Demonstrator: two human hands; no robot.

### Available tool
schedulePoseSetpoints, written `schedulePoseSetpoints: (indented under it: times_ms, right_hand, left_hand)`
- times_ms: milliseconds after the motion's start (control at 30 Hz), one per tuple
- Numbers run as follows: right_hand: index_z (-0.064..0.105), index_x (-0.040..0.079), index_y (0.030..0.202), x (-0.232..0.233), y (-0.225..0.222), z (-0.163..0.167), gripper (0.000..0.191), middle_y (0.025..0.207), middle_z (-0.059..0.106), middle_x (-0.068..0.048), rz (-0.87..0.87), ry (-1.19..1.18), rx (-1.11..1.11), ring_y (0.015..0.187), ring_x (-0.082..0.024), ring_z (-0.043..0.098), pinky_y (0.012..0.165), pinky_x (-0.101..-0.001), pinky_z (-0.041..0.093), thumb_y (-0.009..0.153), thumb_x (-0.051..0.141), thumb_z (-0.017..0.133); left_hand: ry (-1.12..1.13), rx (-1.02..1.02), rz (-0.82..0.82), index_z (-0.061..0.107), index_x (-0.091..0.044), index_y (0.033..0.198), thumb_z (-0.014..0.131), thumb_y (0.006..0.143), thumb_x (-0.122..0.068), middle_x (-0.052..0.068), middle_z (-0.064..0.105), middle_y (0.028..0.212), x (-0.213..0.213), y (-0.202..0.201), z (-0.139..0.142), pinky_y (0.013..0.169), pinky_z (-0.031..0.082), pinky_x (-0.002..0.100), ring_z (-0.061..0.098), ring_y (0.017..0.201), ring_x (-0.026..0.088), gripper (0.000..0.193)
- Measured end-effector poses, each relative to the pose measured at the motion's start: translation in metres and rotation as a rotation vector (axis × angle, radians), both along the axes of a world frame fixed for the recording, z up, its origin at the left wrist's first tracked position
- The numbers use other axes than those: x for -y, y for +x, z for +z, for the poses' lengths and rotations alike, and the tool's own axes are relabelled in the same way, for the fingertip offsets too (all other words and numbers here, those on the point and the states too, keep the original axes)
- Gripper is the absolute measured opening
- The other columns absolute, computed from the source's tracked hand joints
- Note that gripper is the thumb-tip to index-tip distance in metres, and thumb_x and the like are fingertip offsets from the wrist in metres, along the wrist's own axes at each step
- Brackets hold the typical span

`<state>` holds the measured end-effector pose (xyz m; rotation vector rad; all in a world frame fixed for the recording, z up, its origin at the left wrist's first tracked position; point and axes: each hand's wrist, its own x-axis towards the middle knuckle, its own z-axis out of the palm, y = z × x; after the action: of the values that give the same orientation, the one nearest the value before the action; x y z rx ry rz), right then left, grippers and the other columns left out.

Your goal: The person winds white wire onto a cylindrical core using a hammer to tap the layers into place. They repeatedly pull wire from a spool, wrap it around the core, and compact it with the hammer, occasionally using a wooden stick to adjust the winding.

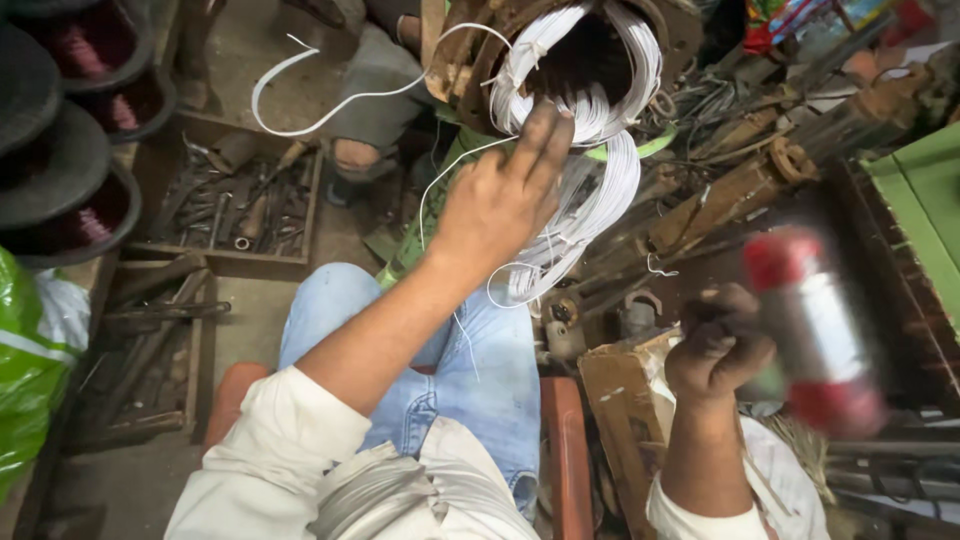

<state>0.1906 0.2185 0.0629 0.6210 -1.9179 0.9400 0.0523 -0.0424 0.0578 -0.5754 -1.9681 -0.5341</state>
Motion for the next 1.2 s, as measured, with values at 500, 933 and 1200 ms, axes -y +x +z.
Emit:
schedulePoseSetpoints:
  times_ms: [500, 933, 1200]
  right_hand:
    - [0.056, 0.006, 0.125, 0.095, 0.076, 0.011, 0.031, 0.116, 0.06, -0.014, 0.379, -0.422, 0.269, 0.105, -0.02, 0.06, 0.099, -0.0345, 0.05, 0.106, 0.029, 0.067]
    - [0.065, -0.003, 0.136, 0.111, 0.133, 0.028, 0.046, 0.113, 0.074, -0.016, -0.416, -0.122, 0.422, 0.094, -0.019, 0.071, 0.094, -0.0301, 0.055, 0.092, 0.004, 0.076]
    - [0.067, -0.003, 0.131, 0.144, 0.085, 0.042, 0.037, 0.113, 0.076, -0.018, -0.372, 0.085, 0.207, 0.094, -0.018, 0.077, 0.086, -0.0263, 0.058, 0.095, 0.003, 0.075]
  left_hand:
    - [-0.072, 0.563, -0.901, 0.045, -0.023, 0.157, 0.064, 0.089, -0.062, 0.001, 0.063, 0.095, 0.005, 0.094, 0.02, 0.09, 0.051, 0.044, 0.064, 0.09, 0.021, 0.08]
    - [0.003, -0.275, -0.51, 0.075, -0.028, 0.127, 0.073, 0.1, -0.049, 0.004, 0.061, 0.136, 0.029, 0.055, 0.035, 0.117, 0.04, 0.048, 0.052, 0.132, 0.025, 0.034]
    - [0.263, 0.13, -0.086, 0.025, 0.004, 0.153, 0.082, 0.096, -0.061, 0.032, 0.031, 0.154, 0.082, -0.013, 0.06, 0.124, 0.029, 0.063, 0.032, 0.146, 0.054, 0.103]
